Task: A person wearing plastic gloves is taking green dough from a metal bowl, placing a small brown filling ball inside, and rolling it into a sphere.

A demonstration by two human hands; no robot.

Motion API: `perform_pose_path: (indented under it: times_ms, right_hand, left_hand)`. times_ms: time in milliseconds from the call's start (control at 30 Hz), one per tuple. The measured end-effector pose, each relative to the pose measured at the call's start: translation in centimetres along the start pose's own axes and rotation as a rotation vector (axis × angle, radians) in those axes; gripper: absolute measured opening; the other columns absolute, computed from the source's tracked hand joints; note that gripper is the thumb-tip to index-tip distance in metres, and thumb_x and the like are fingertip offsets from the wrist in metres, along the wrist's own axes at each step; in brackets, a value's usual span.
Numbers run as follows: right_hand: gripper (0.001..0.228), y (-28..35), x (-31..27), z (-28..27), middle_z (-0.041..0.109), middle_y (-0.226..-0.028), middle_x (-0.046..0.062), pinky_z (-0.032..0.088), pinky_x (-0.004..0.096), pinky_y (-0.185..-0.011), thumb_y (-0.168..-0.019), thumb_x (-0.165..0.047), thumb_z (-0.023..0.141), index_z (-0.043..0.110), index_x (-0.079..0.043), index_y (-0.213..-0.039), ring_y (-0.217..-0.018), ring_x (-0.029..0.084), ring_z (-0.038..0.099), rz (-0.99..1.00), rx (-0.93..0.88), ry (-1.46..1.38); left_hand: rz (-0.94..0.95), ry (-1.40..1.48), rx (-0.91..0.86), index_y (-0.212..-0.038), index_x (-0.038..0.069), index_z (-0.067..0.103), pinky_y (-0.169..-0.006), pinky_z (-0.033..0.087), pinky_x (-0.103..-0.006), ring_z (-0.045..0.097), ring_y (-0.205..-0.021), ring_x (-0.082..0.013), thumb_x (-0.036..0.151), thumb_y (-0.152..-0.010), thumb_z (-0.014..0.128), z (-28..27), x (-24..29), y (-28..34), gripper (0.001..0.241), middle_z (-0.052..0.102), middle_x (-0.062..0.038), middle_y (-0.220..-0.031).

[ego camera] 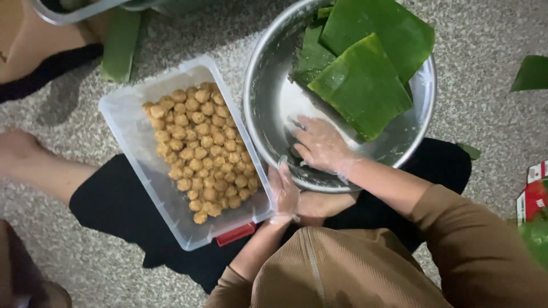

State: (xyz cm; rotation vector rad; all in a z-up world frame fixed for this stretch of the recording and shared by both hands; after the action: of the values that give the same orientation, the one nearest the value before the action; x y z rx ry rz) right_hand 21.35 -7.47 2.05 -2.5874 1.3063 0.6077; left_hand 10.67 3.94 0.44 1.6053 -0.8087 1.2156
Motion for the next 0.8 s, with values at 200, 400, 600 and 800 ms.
perform_pose_path:
  times_ms: [200,400,600,800]
  right_hand:
    - [0.042,-5.9,2.6,5.6,0.052,-0.067,0.009,0.045,0.049,-0.052,-0.096,-0.044,0.047,0.059,-0.013,-0.069,-0.056,0.035,0.057,0.055,0.094,0.241]
    - [0.031,-6.6,1.8,4.5,0.053,-0.063,0.01,0.042,0.046,-0.049,-0.086,-0.039,0.055,0.063,-0.013,-0.072,-0.054,0.034,0.057,0.068,0.21,0.403]
    - [0.061,-2.0,1.0,-0.4,0.07,-0.089,0.027,0.053,0.055,-0.077,-0.1,-0.056,0.047,0.074,-0.001,-0.094,-0.09,0.047,0.069,0.409,-0.316,-0.143]
    - [0.056,5.0,2.7,-1.6,0.064,-0.101,0.011,0.054,0.045,-0.064,-0.092,-0.066,0.051,0.07,-0.015,-0.104,-0.081,0.03,0.066,0.159,-0.178,0.464]
  left_hand:
    - [-0.064,-0.148,-0.096,-0.128,-0.006,0.06,-0.084,0.055,-0.0332,0.068,-0.093,-0.0249,0.024,-0.107,0.041,0.3,-1.2,-0.4,0.041,0.069,-0.016,-0.113]
    - [0.973,-1.488,0.344,-0.123,0.005,0.072,-0.113,0.044,-0.037,0.062,-0.124,-0.023,0.011,-0.104,0.048,3.4,-1.7,3.9,0.031,0.069,-0.009,-0.127]
    - [0.087,-0.087,-0.024,-0.124,-0.004,0.061,-0.079,0.055,-0.0307,0.063,-0.084,-0.0192,0.016,-0.106,0.048,-0.4,-1.3,0.6,0.03,0.068,-0.013,-0.102]
    - [0.0,-0.122,-0.009,-0.125,-0.004,0.062,-0.074,0.055,-0.0288,0.061,-0.08,-0.0167,0.021,-0.106,0.048,-0.1,-2.8,0.8,0.035,0.064,-0.009,-0.095]
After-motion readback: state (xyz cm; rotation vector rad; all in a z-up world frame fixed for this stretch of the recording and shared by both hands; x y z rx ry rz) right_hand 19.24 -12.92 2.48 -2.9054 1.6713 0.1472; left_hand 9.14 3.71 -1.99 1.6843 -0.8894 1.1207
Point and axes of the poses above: each hand's wrist, its own y-axis away from the middle knuckle, its own z-axis out of the palm, x = y × z, the point moved 10 cm from there along -y, towards the middle knuckle
